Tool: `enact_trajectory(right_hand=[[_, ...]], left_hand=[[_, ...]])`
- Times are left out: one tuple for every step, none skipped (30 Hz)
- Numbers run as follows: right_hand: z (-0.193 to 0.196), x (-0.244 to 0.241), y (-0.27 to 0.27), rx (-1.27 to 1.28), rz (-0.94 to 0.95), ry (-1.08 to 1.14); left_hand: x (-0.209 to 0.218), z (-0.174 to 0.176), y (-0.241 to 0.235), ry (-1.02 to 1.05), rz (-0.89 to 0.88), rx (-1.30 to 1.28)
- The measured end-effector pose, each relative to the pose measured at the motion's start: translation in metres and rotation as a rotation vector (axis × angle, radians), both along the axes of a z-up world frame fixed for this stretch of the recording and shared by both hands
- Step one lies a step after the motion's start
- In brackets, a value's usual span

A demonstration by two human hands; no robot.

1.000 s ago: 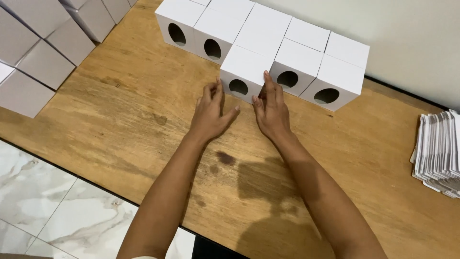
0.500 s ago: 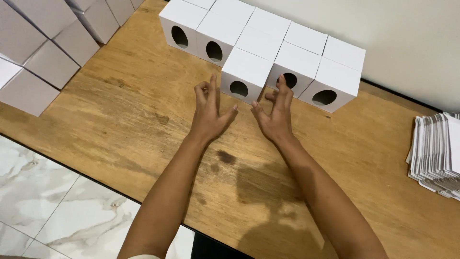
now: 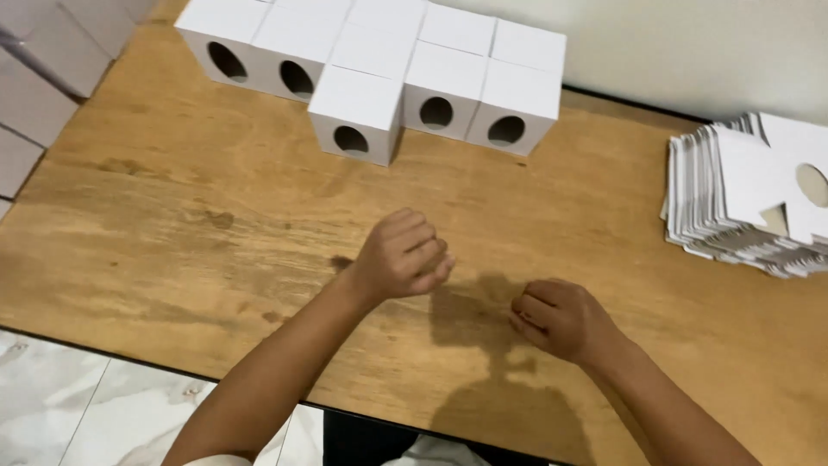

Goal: Folding flat cardboard templates into finished boxes and stacking them.

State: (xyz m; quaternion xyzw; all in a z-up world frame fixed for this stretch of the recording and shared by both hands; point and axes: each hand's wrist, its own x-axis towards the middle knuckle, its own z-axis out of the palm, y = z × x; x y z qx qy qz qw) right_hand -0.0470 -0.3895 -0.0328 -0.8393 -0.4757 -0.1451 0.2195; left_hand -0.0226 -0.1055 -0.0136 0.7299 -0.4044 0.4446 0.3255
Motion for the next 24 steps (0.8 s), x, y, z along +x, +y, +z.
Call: enact_trajectory(right_hand=[[-0.001, -0.008, -0.006, -0.001, -0.025, 0.009], [-0.001, -0.009, -0.009, 0.007, 0.006, -0.023], [0.0, -0.011, -0.013, 0.014, 0.037, -0.055], [-0.001, -0.012, -0.016, 0.018, 0.024, -0.061], [-0.003, -0.013, -0.019, 0.0, 0.018, -0.048], [-0.005, -0.015, -0.021, -0.019, 0.019, -0.027], [-0.01, -0.016, -0.025, -0.016, 0.013, -0.026], [-0.015, -0.017, -0.029, 0.004, 0.01, -0.033], [-0.02, -0.017, -0.032, 0.024, 0.007, -0.041], [-0.02, -0.017, -0.035, 0.027, 0.004, -0.042], [-0.02, -0.018, -0.039, 0.029, -0.012, -0.05], [-0.021, -0.019, -0.043, 0.031, -0.031, -0.058], [-0.025, -0.016, -0.051, 0.032, -0.037, -0.06], [-0.03, -0.014, -0.057, 0.03, -0.06, -0.071], [-0.034, -0.012, -0.064, 0.027, -0.083, -0.083], [-0.034, -0.01, -0.072, 0.028, -0.09, -0.084], [-0.033, -0.007, -0.079, 0.009, -0.114, -0.098], [-0.032, -0.005, -0.088, -0.01, -0.143, -0.113], [-0.025, -0.003, -0.093, -0.011, -0.155, -0.114], [-0.018, -0.004, -0.1, -0.052, -0.22, -0.081], [-0.011, -0.004, -0.107, -0.092, -0.285, -0.047], [-0.004, -0.003, -0.112, -0.094, -0.304, -0.043], [0.003, -0.002, -0.118, -0.118, -0.358, -0.058], [0.009, 0.0, -0.124, -0.142, -0.411, -0.077]], left_hand=[[-0.006, 0.002, -0.016, 0.009, -0.025, -0.001], [-0.009, 0.006, -0.03, 0.024, -0.1, 0.047], [-0.012, 0.011, -0.044, 0.039, -0.175, 0.097], [-0.014, 0.007, -0.055, 0.033, -0.187, 0.101], [-0.017, 0.003, -0.066, 0.082, -0.233, 0.117], [-0.022, -0.002, -0.075, 0.139, -0.271, 0.131], [-0.023, -0.008, -0.085, 0.14, -0.277, 0.134], [-0.025, -0.014, -0.094, 0.159, -0.295, 0.14], [-0.026, -0.019, -0.103, 0.179, -0.312, 0.145], [-0.024, -0.02, -0.109, 0.178, -0.315, 0.148], [-0.022, -0.02, -0.115, 0.197, -0.33, 0.154], [-0.021, -0.021, -0.122, 0.216, -0.348, 0.159], [-0.016, -0.025, -0.13, 0.214, -0.354, 0.161], [-0.012, -0.03, -0.137, 0.21, -0.341, 0.157], [-0.008, -0.035, -0.145, 0.206, -0.329, 0.152], [-0.004, -0.038, -0.153, 0.205, -0.335, 0.154], [-0.001, -0.042, -0.161, 0.22, -0.339, 0.129], [0.003, -0.045, -0.17, 0.235, -0.348, 0.105], [0.009, -0.045, -0.177, 0.233, -0.36, 0.106], [0.013, -0.045, -0.185, 0.27, -0.348, 0.119], [0.017, -0.045, -0.193, 0.307, -0.336, 0.131], [0.022, -0.048, -0.203, 0.309, -0.355, 0.133], [0.027, -0.05, -0.212, 0.33, -0.342, 0.133], [0.033, -0.053, -0.222, 0.348, -0.327, 0.134]])
